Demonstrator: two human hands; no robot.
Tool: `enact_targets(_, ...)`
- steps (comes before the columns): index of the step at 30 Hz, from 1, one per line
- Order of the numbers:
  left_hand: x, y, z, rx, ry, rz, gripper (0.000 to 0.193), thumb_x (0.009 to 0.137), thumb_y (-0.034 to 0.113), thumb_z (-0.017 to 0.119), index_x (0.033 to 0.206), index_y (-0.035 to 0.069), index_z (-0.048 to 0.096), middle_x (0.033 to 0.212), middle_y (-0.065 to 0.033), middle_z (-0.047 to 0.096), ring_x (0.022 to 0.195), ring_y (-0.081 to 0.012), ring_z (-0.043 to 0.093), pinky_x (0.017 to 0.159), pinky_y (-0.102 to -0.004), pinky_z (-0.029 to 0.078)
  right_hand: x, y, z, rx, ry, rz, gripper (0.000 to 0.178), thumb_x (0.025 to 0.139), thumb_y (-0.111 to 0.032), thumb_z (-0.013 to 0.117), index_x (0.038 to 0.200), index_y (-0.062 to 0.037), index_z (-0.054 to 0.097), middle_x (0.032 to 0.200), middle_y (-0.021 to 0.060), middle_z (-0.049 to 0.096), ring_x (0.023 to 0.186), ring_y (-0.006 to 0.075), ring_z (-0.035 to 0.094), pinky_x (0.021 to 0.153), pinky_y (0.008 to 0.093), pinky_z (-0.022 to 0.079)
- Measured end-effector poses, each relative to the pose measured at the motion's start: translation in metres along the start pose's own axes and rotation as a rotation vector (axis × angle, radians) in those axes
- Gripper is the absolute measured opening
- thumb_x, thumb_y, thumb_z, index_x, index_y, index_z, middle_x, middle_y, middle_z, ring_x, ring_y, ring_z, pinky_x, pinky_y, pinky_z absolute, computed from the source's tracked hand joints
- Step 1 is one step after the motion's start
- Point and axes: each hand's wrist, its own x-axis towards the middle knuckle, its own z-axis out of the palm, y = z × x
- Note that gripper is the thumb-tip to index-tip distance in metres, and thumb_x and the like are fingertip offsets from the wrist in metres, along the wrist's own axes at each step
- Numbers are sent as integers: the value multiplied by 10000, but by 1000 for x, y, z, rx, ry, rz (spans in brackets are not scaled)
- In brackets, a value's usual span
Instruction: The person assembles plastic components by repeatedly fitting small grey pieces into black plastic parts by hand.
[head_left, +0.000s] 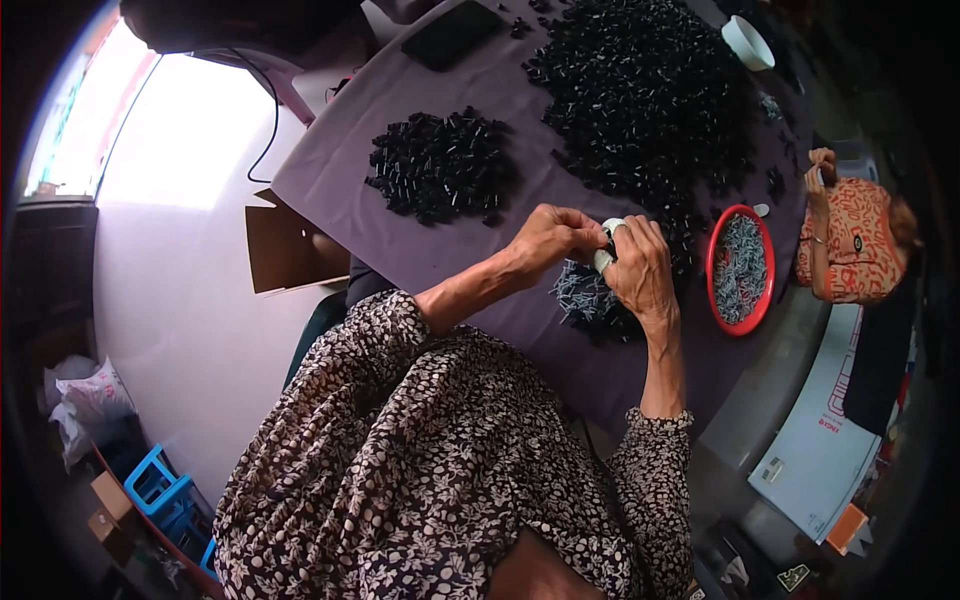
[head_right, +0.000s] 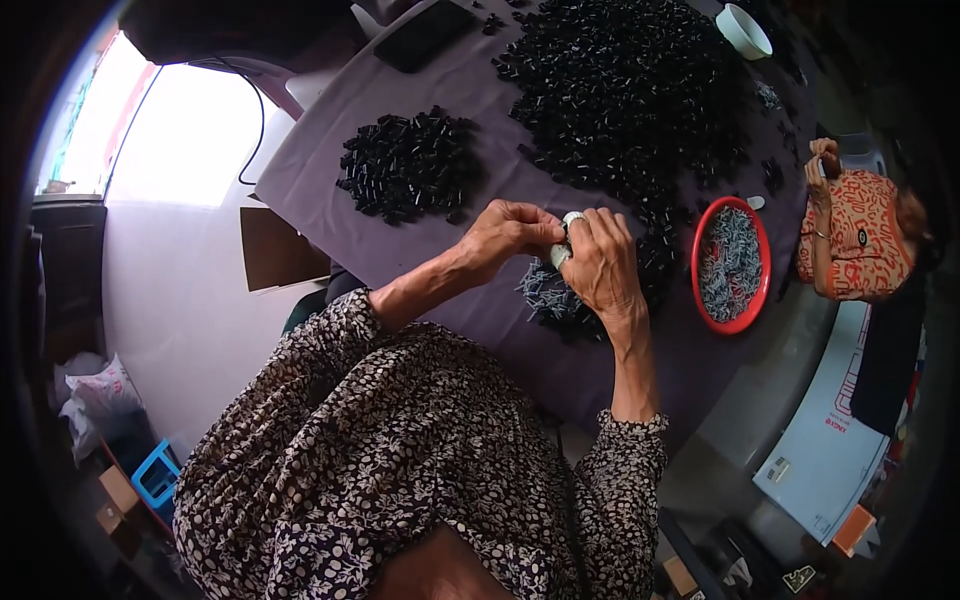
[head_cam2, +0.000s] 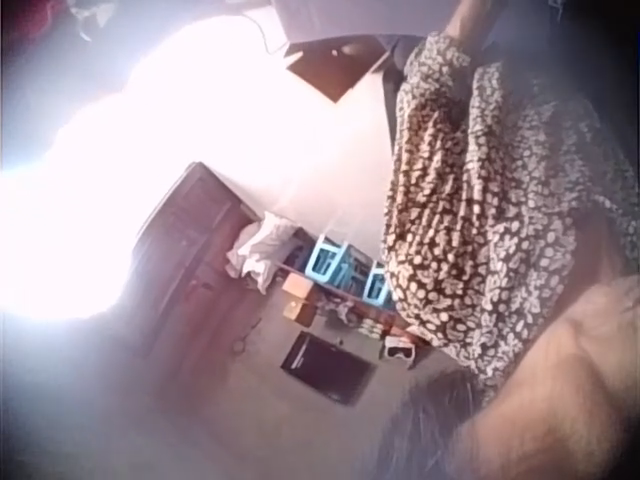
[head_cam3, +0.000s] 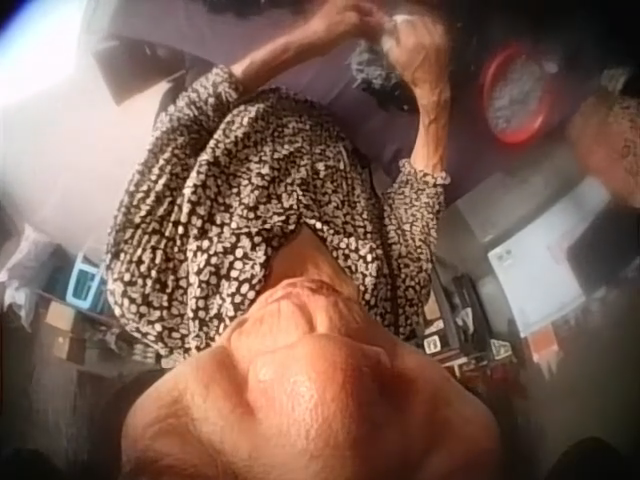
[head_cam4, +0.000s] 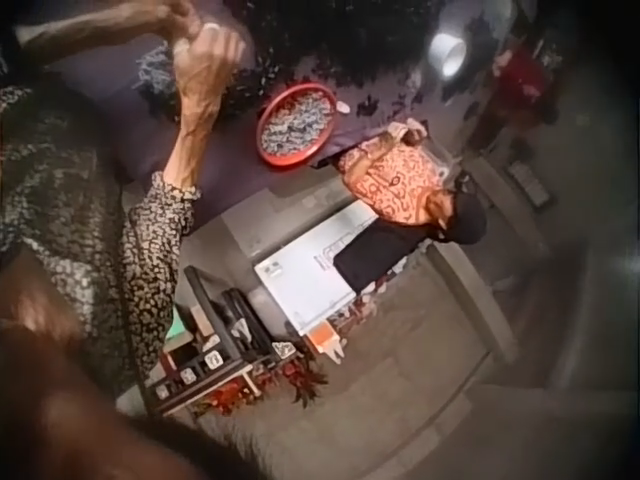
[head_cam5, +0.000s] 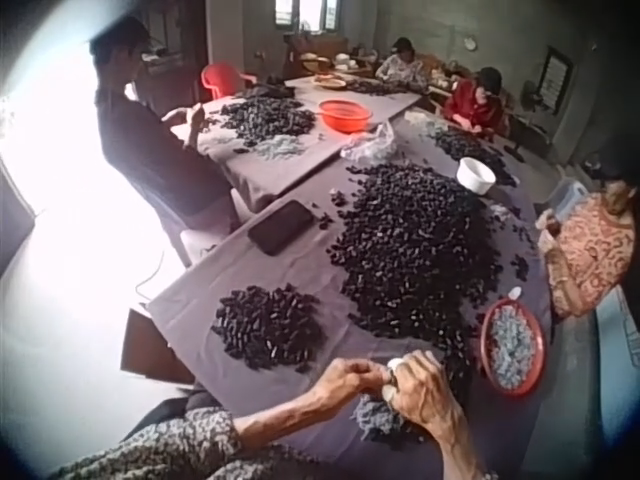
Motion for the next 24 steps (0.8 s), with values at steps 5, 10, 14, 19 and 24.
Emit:
enact_targets(5, -9, -10, -2, 36, -2, -41, 159, 784, 109, 635, 849, -33, 608, 767, -78, 616, 712, -137, 583, 700, -270, 471, -13, -7, 12, 17, 24, 26, 66, 631, -15, 542, 665, -23, 486, 659, 110, 513, 646, 275, 516, 613, 378, 417)
enact_targets(10, -14, -15, -1, 115, -21, -83, 141, 782, 108, 619, 835, -22, 606, 760, -63, 607, 710, -124, 568, 681, -256, 458, -29, -4, 21, 58, 15, 26, 76, 618, -2, 534, 632, -28, 465, 628, 119, 501, 606, 281, 512, 584, 378, 415)
enact_targets(14, -16, -11, 2, 271, -62, -129, 166, 774, 120, 595, 831, -36, 600, 754, -60, 604, 709, -117, 564, 678, -254, 455, -36, -1, 23, 123, 61, -24, 144, 613, -49, 585, 613, -32, 443, 598, 112, 479, 582, 277, 498, 564, 369, 410)
enact_targets(19, -20, -16, 5, 304, -98, -134, 176, 771, 133, 586, 824, -34, 595, 744, -63, 602, 711, -121, 568, 679, -256, 459, -49, 3, 33, 92, 73, -86, 214, 630, -122, 629, 583, -42, 436, 579, 94, 470, 566, 255, 498, 543, 356, 405)
enact_targets(24, -24, -16, 9, 271, -140, -188, 180, 772, 146, 586, 821, -27, 594, 735, -65, 602, 697, -120, 571, 665, -254, 461, -54, 1, 33, 143, 145, -95, 222, 631, -134, 643, 571, -56, 444, 561, 68, 459, 538, 237, 494, 534, 349, 400)
